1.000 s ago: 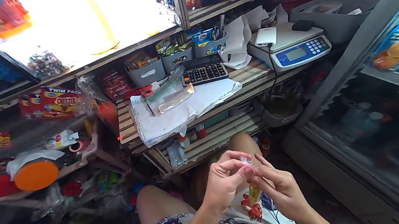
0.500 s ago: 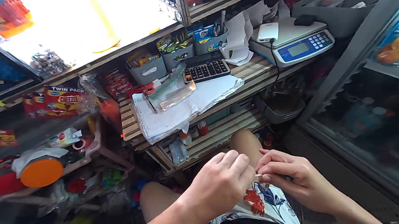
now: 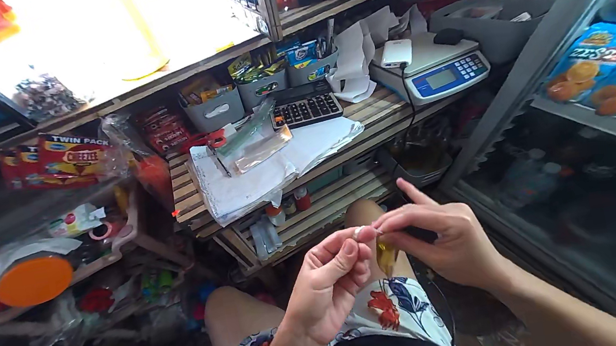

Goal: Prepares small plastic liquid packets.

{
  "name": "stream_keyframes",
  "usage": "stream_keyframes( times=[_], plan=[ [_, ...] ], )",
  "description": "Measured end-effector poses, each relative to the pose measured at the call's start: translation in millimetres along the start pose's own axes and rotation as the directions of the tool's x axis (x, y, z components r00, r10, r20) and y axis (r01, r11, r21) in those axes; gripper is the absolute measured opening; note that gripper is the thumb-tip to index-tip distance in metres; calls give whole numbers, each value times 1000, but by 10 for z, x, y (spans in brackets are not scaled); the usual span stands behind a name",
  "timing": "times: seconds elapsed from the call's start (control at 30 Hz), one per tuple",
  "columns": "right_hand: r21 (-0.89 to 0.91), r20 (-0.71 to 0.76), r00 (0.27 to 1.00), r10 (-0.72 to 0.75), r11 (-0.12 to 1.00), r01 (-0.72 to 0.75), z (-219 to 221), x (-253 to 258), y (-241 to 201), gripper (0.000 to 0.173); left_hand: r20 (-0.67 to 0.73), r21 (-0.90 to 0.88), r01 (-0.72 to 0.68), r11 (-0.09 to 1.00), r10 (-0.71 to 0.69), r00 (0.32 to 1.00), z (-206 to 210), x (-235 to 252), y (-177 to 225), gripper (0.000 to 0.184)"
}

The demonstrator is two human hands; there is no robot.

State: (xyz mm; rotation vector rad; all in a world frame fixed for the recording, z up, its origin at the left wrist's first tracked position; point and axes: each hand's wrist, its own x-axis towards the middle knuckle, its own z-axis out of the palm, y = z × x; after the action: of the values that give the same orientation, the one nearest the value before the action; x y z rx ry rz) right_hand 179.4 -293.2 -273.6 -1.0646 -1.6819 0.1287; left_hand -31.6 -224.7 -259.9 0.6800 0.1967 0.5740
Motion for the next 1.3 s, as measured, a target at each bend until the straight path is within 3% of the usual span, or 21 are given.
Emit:
stream_keyframes(
  times=[0.07,0.13,0.17,0.23,0.3,0.37,0.4,0.47,0.53,0.6,0.7,0.77,0.8,0.83,0.9,0.97,1.0,1.07,1.17,1.23,1.3],
  plan=[
    [-234,1,996,-94,968,92,21,176,47,15,23,-171,-50,984,54,998,-54,17,-90,21],
    [-349,-29,982,-184,923,163,83,391,79,17,123,-382,-53,923,107,987,-88,82,-249,22],
    [-331,-59,974,-220,925,189,121,502,69,16,189,-459,-30,888,131,973,-83,132,-335,22],
    [-122,-99,969,-225,969,213,160,701,-59,10,342,-518,27,855,178,923,-32,272,-423,17],
    [206,-73,981,-179,960,190,106,824,-242,6,411,-389,-36,921,208,888,68,401,-337,12],
    [427,18,984,-176,891,152,-29,851,-351,7,481,-99,-218,971,239,843,94,492,-136,13],
    [476,69,981,-180,870,127,-108,839,-373,9,545,48,-355,933,273,792,92,549,6,15],
    [514,139,979,-147,856,56,-237,768,-348,10,668,299,-587,752,274,692,97,638,301,13],
    [554,161,986,-48,831,-50,-311,601,-273,10,706,485,-688,539,223,672,140,617,483,8],
    [552,122,983,134,814,-179,-324,340,-208,10,666,646,-693,321,209,717,219,521,509,7],
    [472,-62,922,382,825,-310,-224,-96,-104,9,603,787,-615,-47,270,750,243,472,187,7],
    [343,-209,880,426,875,-342,-111,-361,35,7,540,841,-513,-172,301,786,183,543,-148,8],
    [277,-264,870,417,897,-345,-60,-480,118,6,469,883,-449,-139,296,832,146,587,-291,9],
    [222,-305,866,396,914,-340,-16,-580,202,6,366,928,-371,-34,270,890,106,634,-396,9],
    [126,-363,867,343,939,-319,59,-731,342,7,109,937,-153,314,155,982,13,722,-526,11],
    [26,-390,876,284,954,-298,105,-826,435,7,-83,791,80,607,-24,996,-88,766,-587,15],
    [-25,-393,883,257,957,-290,120,-866,463,7,-134,717,161,678,-93,987,-131,764,-602,16],
    [-139,-380,902,208,951,-278,154,-943,479,5,-179,663,239,709,-160,971,-192,727,-630,18],
    [-260,-331,921,204,919,-297,216,-1041,432,8,-210,702,235,672,-121,970,-256,628,-761,18],
    [-256,-292,905,309,887,-385,248,-1084,387,15,-169,771,150,619,-28,985,-300,556,-871,14],
    [-169,-292,843,452,843,-511,278,-1105,351,18,-71,849,2,529,109,992,-356,502,-978,13]
  ],
)
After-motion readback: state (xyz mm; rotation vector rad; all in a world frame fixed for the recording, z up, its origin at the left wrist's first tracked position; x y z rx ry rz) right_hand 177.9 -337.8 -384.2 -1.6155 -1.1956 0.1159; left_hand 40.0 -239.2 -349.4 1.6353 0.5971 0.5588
